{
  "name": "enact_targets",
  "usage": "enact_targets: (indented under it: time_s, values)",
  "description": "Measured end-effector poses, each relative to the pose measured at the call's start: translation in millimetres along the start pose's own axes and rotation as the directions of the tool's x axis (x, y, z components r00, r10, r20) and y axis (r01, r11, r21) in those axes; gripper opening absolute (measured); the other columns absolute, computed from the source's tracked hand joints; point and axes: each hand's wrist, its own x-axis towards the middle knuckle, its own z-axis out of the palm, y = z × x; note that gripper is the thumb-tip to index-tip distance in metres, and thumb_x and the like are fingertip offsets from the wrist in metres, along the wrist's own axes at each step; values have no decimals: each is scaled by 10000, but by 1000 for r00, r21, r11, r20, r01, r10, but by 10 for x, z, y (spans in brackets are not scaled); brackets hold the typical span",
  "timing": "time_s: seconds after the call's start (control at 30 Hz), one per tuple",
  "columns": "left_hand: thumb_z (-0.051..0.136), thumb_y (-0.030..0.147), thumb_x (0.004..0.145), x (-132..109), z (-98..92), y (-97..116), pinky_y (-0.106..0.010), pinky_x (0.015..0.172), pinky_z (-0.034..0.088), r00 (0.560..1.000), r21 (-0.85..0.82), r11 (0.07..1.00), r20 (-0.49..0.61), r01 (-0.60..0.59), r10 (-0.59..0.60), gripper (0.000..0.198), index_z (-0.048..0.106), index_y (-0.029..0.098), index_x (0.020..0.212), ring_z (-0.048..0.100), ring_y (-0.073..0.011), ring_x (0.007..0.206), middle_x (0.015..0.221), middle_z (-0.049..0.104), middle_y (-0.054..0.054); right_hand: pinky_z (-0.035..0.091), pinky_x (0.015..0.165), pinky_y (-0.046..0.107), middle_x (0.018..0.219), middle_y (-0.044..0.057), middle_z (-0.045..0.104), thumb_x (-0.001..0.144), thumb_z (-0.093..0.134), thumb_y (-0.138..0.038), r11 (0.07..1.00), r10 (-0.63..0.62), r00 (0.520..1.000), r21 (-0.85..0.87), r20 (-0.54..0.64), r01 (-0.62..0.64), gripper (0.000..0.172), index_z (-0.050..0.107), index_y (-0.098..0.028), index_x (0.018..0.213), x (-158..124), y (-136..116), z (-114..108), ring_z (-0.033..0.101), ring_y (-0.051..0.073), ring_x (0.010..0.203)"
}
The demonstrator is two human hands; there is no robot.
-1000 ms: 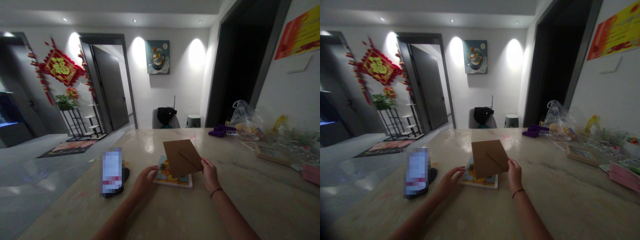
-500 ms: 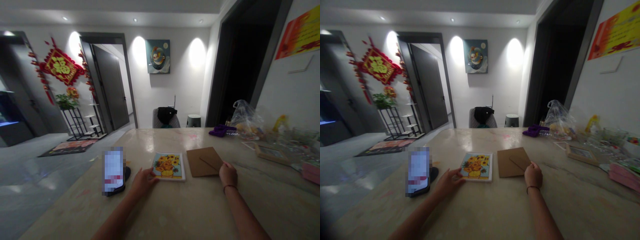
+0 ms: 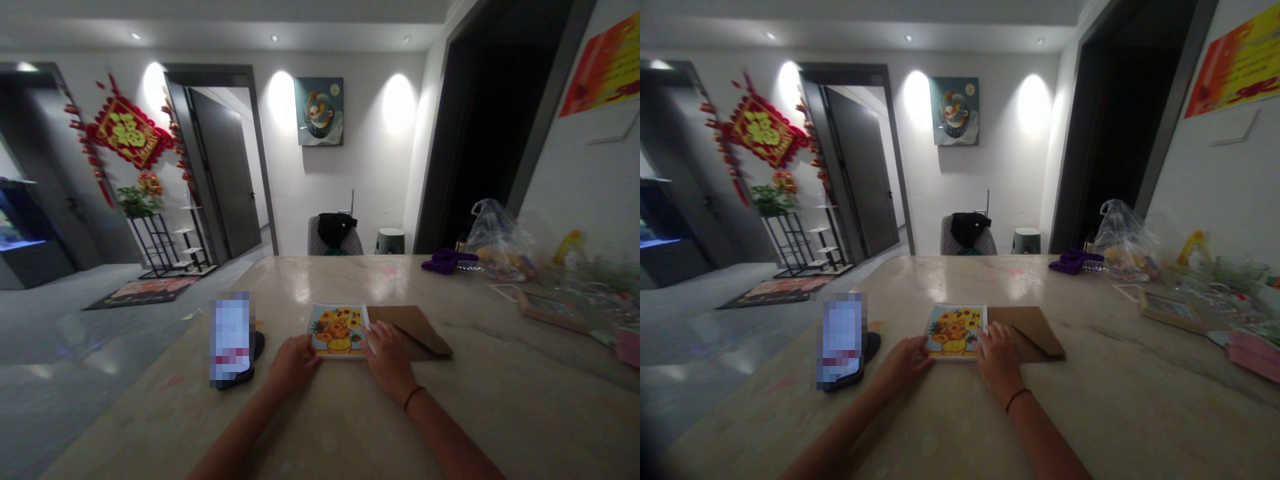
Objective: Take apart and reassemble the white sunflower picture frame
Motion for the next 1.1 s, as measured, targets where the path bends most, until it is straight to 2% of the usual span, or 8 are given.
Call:
enact_targets:
  time_s: [0.1,0.23,0.33,0.47,0.7,0.9,1.0,1.1]
  values:
    - [600,259,642,-7,22,1,-318,862,387,1000,4,1000,14,-27,27,66,589,196,660,568,-214,921,937,653,-65,216,1010,419,1205,71,536,852,363,-355,999,-33,991,16,133,31,357,587,-222,1098,-52,-137,49,378,235,1176]
    - [617,259,641,-14,78,-14,-344,973,312,998,7,999,50,-32,31,75,585,191,638,450,-242,1146,1203,547,-106,209,1012,446,1228,62,526,852,364,-366,1000,-7,987,22,158,3,359,578,-236,1110,-61,-108,6,360,233,1199]
    - [616,272,647,-18,96,-11,-364,1008,277,997,-20,1000,73,-4,5,77,593,198,652,385,-245,1211,1273,491,-99,210,1011,451,1220,57,535,849,372,-356,1000,12,988,26,151,-16,346,590,-239,1091,-52,-98,-30,361,230,1202]
    - [624,283,633,-23,65,34,-372,1007,282,996,-42,998,74,44,-41,85,586,207,638,359,-247,1232,1289,476,-89,212,1005,459,1234,56,524,852,359,-363,999,26,988,18,152,-30,350,595,-248,1084,-52,-112,-36,357,245,1204]
    - [617,282,632,-15,23,50,-345,958,333,996,-41,999,83,29,-25,94,576,199,616,460,-236,1143,1232,526,-94,230,1001,435,1206,58,547,831,391,-354,997,52,989,54,139,-60,374,550,-209,1136,-31,-20,-5,391,246,1178]
    - [621,298,641,-20,8,18,-345,953,336,997,-13,1000,76,5,-4,109,585,196,633,460,-238,1136,1212,537,-98,241,1004,405,1184,69,560,827,394,-360,996,27,989,82,145,-40,376,568,-181,1108,-26,-24,-30,415,233,1157]
    - [628,316,630,-30,-14,25,-354,965,326,998,5,1000,63,2,-2,165,603,202,747,463,-242,1131,1210,537,-99,251,1000,402,1158,78,575,830,387,-347,996,22,992,78,124,-32,370,568,-173,1102,-24,-30,-33,430,229,1143]
    - [660,355,584,-25,-17,20,-372,986,303,998,-20,999,35,46,-45,478,560,198,1025,437,-263,1160,1238,511,-119,246,1001,419,1203,102,539,813,410,-362,996,57,995,58,87,-62,410,526,-164,1153,-29,-5,-25,406,239,1169]
